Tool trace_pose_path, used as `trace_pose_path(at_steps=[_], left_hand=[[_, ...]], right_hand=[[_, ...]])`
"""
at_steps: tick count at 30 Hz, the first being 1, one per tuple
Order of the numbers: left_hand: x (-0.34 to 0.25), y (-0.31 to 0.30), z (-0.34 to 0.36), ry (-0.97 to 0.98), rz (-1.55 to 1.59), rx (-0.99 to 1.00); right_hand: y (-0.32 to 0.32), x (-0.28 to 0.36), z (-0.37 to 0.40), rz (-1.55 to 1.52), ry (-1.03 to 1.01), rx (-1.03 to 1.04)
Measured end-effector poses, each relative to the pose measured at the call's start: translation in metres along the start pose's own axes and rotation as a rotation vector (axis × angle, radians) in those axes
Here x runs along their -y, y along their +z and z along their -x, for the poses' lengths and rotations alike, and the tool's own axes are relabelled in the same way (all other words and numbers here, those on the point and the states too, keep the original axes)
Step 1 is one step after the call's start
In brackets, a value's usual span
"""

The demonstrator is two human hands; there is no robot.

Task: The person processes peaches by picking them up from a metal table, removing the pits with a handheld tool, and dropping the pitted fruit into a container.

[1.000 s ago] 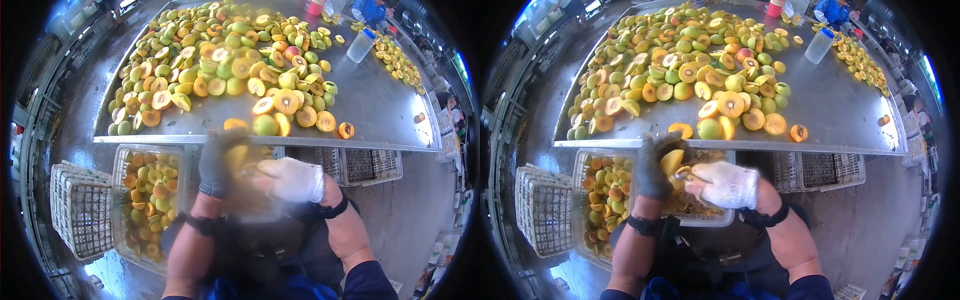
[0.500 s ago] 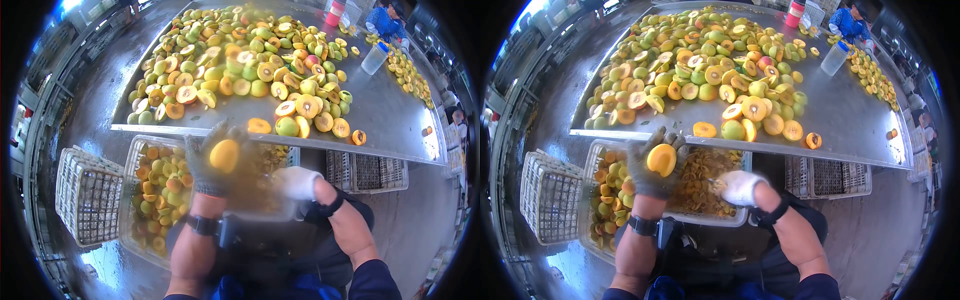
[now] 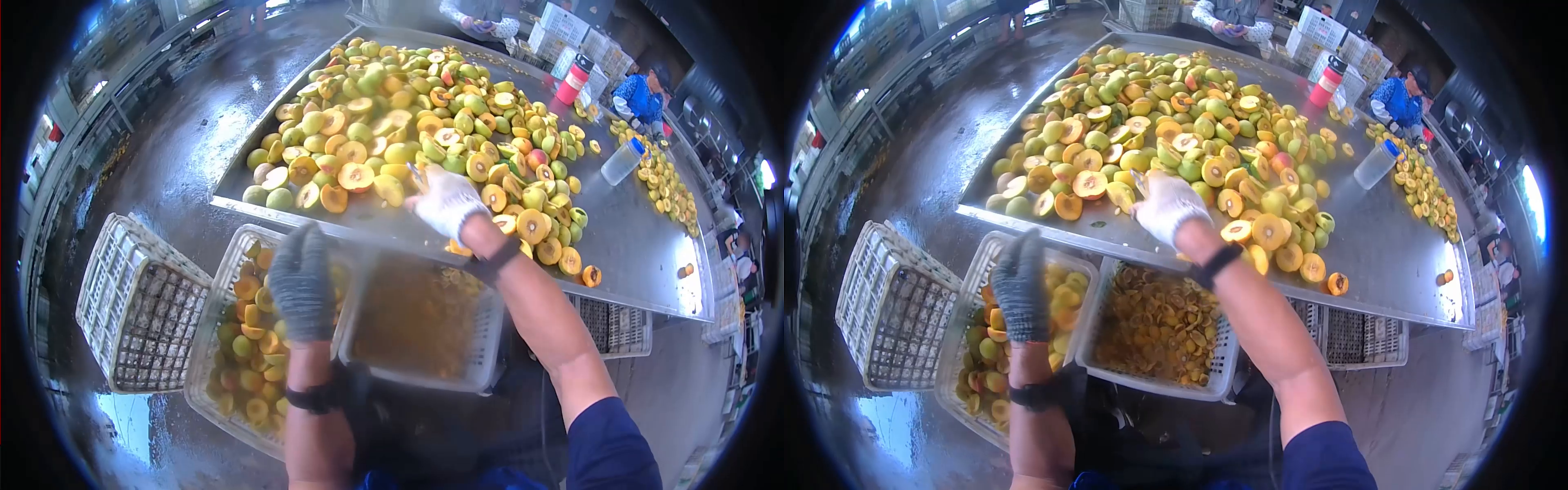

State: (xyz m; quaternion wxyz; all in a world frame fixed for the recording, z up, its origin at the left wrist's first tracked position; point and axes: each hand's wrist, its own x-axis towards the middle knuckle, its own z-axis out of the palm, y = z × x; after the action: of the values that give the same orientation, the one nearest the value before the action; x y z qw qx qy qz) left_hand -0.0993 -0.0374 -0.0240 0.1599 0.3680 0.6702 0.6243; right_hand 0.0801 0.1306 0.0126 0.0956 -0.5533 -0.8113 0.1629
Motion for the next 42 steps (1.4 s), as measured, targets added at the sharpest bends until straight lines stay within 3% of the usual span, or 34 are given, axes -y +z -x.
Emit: trace_pose_path(at_steps=[4,8,10,12,15,16,17,19,22,24,26,28,31,36,38,42], left_hand=[[0.001,0.016,0.0,0.005,0.03,0.071],[0.007,0.023,-0.003,-0.038,0.134,0.136],[0.009,0.027,-0.003,-0.092,0.216,0.197],[0.022,0.048,0.004,-0.034,0.357,0.161],[-0.002,0.075,0.019,0.088,0.549,0.185],[-0.009,0.078,0.024,0.151,0.474,0.236],[-0.016,0.08,0.03,0.218,0.401,0.283],[-0.026,0.082,0.037,0.397,0.136,0.373],[-0.03,0.089,0.062,0.136,0.391,0.37],[-0.025,0.099,0.058,-0.361,1.08,0.492],[-0.02,0.109,0.057,-0.226,0.829,0.491],[-0.021,0.119,0.057,-0.489,1.161,0.547],[-0.026,0.125,0.06,-0.528,1.068,0.588],[-0.017,0.145,0.07,-0.135,0.528,0.636],[-0.01,0.152,0.075,-0.106,0.494,0.632],[-0.014,0.158,0.08,-0.312,0.735,0.624]], right_hand=[[0.041,0.012,-0.067,0.1,-0.055,0.023],[0.052,0.002,-0.082,0.057,-0.051,0.012],[0.011,0.02,-0.039,-0.455,0.215,0.186],[0.005,0.012,-0.006,-0.786,0.195,0.187],[-0.002,-0.003,0.065,-1.459,0.237,0.272],[-0.006,0.007,0.095,-1.667,0.219,0.249],[0.025,-0.007,0.103,-1.677,0.242,0.22],[0.016,-0.001,0.127,-1.457,0.203,0.125],[-0.005,-0.006,0.154,-1.147,0.232,0.084],[-0.001,-0.029,0.159,-0.941,-0.057,-0.146],[-0.014,-0.04,0.168,-0.559,-0.147,-0.293],[-0.02,-0.053,0.165,-0.303,-0.321,-0.374],[-0.021,-0.067,0.163,-0.182,-0.388,-0.384],[-0.022,-0.066,0.165,-0.198,-0.331,-0.4],[-0.02,-0.067,0.164,-0.169,-0.323,-0.421],[-0.018,-0.07,0.164,-0.085,-0.242,-0.403]])
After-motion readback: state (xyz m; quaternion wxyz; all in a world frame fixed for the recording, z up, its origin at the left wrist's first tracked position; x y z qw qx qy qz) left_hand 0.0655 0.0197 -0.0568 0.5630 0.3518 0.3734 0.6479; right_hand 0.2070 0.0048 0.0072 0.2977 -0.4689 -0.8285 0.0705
